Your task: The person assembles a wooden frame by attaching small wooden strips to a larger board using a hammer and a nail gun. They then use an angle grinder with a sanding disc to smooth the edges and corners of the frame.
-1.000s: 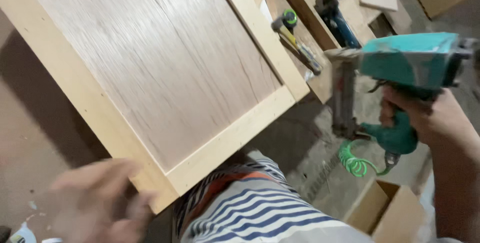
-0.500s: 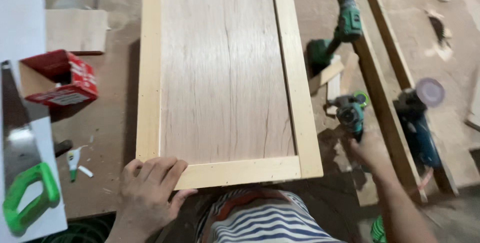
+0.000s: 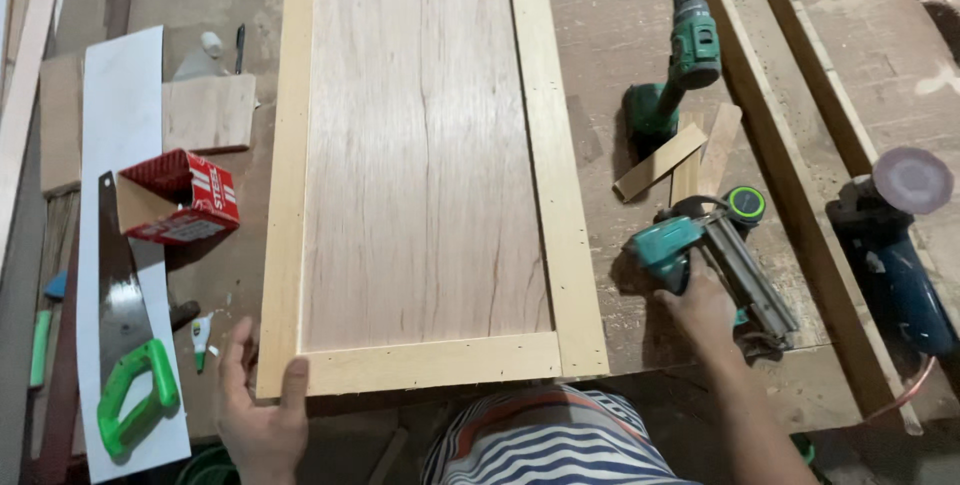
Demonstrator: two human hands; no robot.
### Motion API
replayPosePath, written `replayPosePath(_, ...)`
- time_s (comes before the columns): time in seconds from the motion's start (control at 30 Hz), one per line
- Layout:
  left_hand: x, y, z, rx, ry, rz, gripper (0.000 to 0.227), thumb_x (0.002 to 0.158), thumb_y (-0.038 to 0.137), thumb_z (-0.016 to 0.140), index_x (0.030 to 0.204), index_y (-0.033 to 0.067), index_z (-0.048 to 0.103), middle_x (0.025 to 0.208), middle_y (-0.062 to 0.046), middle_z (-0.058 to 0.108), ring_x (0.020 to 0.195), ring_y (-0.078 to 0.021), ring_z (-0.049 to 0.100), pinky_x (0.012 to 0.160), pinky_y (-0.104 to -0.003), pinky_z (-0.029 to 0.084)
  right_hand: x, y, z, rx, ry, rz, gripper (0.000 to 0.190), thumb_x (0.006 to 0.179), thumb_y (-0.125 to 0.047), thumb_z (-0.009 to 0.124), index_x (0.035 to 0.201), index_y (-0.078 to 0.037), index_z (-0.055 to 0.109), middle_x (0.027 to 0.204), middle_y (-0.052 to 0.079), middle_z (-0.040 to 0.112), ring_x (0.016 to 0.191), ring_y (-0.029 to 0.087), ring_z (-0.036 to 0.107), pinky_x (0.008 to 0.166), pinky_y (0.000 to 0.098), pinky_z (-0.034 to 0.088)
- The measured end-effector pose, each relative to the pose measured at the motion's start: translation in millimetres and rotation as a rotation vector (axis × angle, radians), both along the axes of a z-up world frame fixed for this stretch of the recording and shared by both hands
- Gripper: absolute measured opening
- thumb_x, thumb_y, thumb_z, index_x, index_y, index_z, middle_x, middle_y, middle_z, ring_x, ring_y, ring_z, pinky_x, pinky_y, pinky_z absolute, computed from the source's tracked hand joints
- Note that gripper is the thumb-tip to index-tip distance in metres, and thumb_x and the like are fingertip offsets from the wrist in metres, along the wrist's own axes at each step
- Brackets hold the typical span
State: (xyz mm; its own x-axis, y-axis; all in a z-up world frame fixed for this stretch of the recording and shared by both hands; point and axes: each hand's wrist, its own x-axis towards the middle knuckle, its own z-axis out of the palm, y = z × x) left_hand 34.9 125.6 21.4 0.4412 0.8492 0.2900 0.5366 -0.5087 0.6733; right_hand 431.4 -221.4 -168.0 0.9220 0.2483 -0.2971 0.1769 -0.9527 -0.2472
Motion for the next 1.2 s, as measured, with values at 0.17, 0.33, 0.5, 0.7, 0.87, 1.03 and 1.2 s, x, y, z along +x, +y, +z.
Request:
replayPosePath(0.17,17.0,2.5,17.1,-0.496,0.086,0.330,0.068,0.086,0.046,0.063,0.143,0.0071,0.060,0.132,-0.011,0.065,0.119,-0.0285,0.060,0.093,-0.043,0.050,-19.9,0.4,10.7,0.028,0.123,-0.045,0.095,0.079,-0.041,0.073,0.161,-0.016,0.033,0.135,0.019,0.061,0.122,0.042,0.060,0.095,0.0520,0.052)
replayPosePath(0.33,-9.6,27.9,-9.4,-0.399,0.016,0.129,0.058,0.097,0.034,0.060,0.146,0.0020,0.059,0.134,-0.012,0.067,0.121,-0.0240,0.061,0.096,-0.036,0.051,-32.1,1.5,24.1,0.362,-0.127,-0.013,0.070,0.086,-0.046,0.071,0.146,-0.011,0.059,0.117,0.017,0.066,0.106,0.033,0.066,0.087,0.0451,0.051)
replayPosePath(0.5,-16.2,27.3,-20.0,-0.393,-0.153,-0.074,0.058,0.108,0.040,0.045,0.144,-0.0045,0.056,0.126,-0.016,0.065,0.111,-0.0260,0.061,0.085,-0.035,0.051,-89.2,38.0,117.7,1.119,0.251,0.232,0.067,0.098,-0.049,0.051,0.149,-0.005,0.049,0.136,0.016,0.062,0.124,0.026,0.063,0.105,0.0403,0.053)
replayPosePath(0.7,4.4,24.1,-57.4,-0.330,-0.528,0.119,0.032,0.104,0.024,0.050,0.121,-0.0021,0.056,0.119,-0.017,0.061,0.110,-0.0283,0.061,0.090,-0.037,0.052,-154.0,87.0,109.8,1.662,0.563,0.195,0.089,0.102,-0.063,0.043,0.163,-0.005,0.017,0.164,0.016,0.032,0.146,0.027,0.038,0.119,0.0417,0.033)
replayPosePath(0.87,-31.1,109.7,-81.6,0.167,-0.256,0.043,0.035,0.109,0.013,0.034,0.080,0.0015,0.049,0.077,-0.015,0.050,0.068,-0.0295,0.046,0.062,-0.041,0.035,-193.8,103.9,132.0,1.507,0.623,0.319,0.089,0.102,-0.061,0.040,0.164,-0.007,0.005,0.173,0.009,0.005,0.158,0.022,0.009,0.128,0.0436,0.010)
replayPosePath(1.03,-43.8,169.0,-69.4,-0.365,-0.475,0.687,0.043,0.096,0.055,0.047,0.087,0.0260,0.077,0.115,0.001,0.064,0.109,-0.0100,0.068,0.090,-0.021,0.059,-201.0,115.6,159.6,1.139,0.517,0.813,0.085,0.097,-0.031,0.071,0.160,-0.003,0.021,0.166,0.020,0.033,0.146,0.032,0.048,0.120,0.0453,0.037)
replayPosePath(1.2,-25.7,92.9,-48.6,-0.186,-0.790,0.450,0.035,0.108,0.037,0.046,0.129,0.0095,0.046,0.132,-0.013,0.049,0.121,-0.0259,0.053,0.095,-0.036,0.046,-153.3,140.2,164.6,1.131,0.350,0.744,0.043,0.097,-0.026,0.066,0.135,-0.006,0.060,0.127,0.015,0.072,0.107,0.022,0.075,0.090,0.0329,0.064)
